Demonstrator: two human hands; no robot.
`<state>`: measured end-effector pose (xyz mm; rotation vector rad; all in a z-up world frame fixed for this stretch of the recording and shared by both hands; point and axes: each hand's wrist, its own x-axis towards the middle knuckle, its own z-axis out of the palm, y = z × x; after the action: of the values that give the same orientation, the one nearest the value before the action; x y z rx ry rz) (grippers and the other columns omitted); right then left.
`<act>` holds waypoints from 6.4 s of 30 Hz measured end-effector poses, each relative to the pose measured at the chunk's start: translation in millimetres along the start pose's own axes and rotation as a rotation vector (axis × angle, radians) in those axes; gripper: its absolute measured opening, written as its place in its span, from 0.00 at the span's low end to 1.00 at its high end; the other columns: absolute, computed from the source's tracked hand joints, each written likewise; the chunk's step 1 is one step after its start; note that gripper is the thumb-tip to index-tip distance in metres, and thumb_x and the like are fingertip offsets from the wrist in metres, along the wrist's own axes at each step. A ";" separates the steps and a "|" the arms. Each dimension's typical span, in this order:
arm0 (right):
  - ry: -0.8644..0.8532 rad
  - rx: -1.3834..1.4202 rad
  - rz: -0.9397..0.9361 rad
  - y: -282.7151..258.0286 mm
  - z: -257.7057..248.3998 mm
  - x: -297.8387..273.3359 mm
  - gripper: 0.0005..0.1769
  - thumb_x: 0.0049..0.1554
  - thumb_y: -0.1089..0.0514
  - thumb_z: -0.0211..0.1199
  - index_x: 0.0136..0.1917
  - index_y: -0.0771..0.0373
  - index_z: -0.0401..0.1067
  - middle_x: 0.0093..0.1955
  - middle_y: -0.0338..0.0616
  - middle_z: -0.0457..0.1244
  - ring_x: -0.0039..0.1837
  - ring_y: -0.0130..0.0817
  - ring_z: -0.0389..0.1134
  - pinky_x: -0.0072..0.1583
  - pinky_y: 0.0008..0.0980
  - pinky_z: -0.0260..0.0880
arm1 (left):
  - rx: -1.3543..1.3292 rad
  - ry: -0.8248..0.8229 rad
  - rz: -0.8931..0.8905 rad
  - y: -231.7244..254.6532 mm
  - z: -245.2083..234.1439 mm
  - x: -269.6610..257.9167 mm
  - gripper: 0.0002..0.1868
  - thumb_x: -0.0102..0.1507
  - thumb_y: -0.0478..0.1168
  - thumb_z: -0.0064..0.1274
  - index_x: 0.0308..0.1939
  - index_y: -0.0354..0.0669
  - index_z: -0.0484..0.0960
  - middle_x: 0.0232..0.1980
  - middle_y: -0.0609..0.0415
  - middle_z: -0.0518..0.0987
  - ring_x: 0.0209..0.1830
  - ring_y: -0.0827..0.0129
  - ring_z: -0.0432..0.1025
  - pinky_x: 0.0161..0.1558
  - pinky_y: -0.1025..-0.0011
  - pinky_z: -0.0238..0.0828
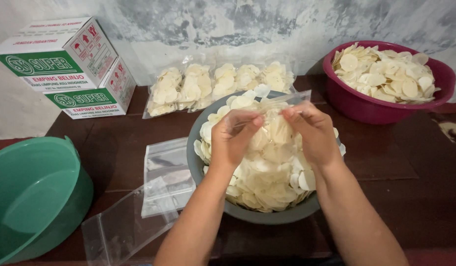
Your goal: Packaging thin chips into a plastic bag by hand from a large bowl.
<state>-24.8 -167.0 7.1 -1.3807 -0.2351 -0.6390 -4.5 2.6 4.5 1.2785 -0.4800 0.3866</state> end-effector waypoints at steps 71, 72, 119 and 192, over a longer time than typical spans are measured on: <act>-0.017 0.196 0.079 16.1 3.6 0.5 0.04 0.54 0.69 0.69 0.44 0.69 0.78 0.39 0.46 0.64 0.43 0.31 0.70 0.47 0.33 0.75 | -0.100 0.143 -0.006 15.2 -5.5 -7.0 0.12 0.67 0.44 0.58 0.29 0.49 0.81 0.23 0.63 0.74 0.28 0.85 0.64 0.33 0.82 0.64; -0.025 0.179 0.071 14.5 4.0 0.7 0.03 0.54 0.68 0.69 0.44 0.68 0.78 0.40 0.45 0.64 0.44 0.30 0.69 0.48 0.32 0.75 | -0.111 0.137 -0.006 16.8 -4.5 -7.0 0.12 0.68 0.45 0.58 0.30 0.49 0.81 0.24 0.63 0.76 0.29 0.84 0.65 0.34 0.82 0.65; -0.216 -0.002 0.606 -12.5 5.5 2.7 0.40 0.60 0.45 0.59 0.79 0.65 0.56 0.61 0.49 0.61 0.59 0.38 0.62 0.61 0.39 0.66 | -0.028 -0.121 -0.453 -0.6 -44.5 -13.6 0.32 0.55 0.39 0.71 0.61 0.43 0.76 0.49 0.51 0.83 0.44 0.63 0.80 0.43 0.69 0.83; -0.309 -0.588 0.580 115.4 134.8 190.1 0.52 0.55 0.37 0.62 0.81 0.61 0.41 0.79 0.61 0.48 0.74 0.54 0.59 0.67 0.48 0.70 | -0.446 0.133 -0.542 -29.9 -93.6 -3.6 0.15 0.67 0.38 0.48 0.56 0.34 0.77 0.46 0.45 0.81 0.41 0.66 0.73 0.44 0.69 0.73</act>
<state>220.6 -85.3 35.0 -2.0037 0.1283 0.0087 20.1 85.8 -41.8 0.8927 -0.0829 -0.0928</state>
